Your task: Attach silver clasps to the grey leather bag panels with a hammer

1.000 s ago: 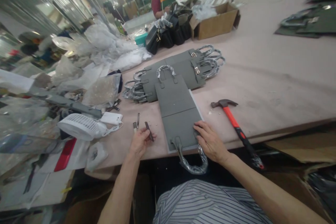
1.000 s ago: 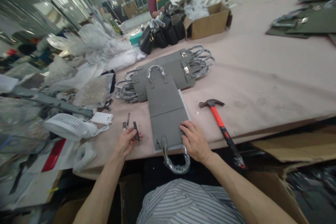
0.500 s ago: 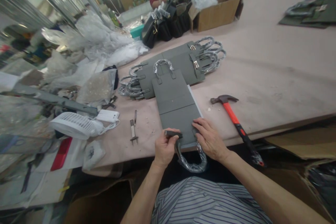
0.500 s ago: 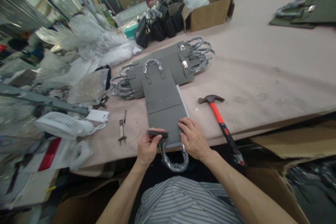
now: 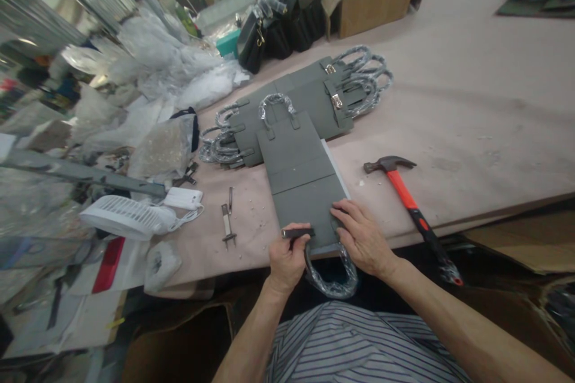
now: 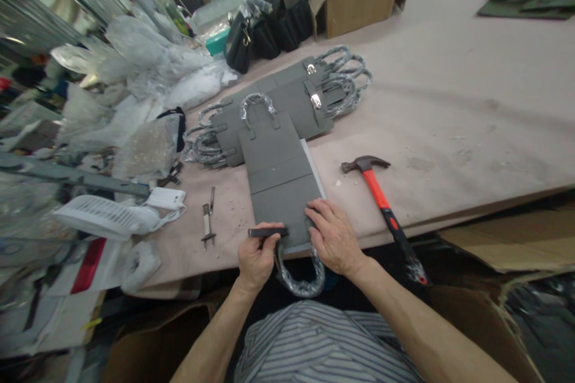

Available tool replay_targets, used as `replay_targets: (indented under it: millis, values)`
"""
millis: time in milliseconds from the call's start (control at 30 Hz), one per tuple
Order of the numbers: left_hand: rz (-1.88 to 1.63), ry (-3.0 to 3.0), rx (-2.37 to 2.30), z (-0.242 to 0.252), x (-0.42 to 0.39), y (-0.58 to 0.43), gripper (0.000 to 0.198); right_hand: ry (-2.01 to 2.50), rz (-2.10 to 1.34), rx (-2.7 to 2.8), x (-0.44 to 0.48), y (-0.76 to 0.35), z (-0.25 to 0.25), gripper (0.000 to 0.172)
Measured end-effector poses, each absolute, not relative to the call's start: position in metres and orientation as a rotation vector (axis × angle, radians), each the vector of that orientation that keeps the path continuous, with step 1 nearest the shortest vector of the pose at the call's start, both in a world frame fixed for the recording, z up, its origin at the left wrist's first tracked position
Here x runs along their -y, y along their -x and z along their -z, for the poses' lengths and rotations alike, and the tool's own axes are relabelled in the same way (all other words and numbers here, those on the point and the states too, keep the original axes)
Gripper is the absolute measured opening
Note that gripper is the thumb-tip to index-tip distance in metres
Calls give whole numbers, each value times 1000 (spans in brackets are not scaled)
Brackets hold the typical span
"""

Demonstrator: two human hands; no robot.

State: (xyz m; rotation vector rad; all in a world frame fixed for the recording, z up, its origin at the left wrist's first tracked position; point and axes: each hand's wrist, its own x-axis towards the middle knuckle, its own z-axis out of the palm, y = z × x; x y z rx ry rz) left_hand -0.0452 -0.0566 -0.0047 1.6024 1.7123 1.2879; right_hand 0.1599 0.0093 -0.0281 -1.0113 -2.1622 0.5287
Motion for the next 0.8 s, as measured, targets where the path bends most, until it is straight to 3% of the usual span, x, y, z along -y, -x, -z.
replay_targets:
  millis: [800]
  values:
    - [-1265,-1652,-1751,15,55,40,13,1016,-528,2157,-9,-160,29,38]
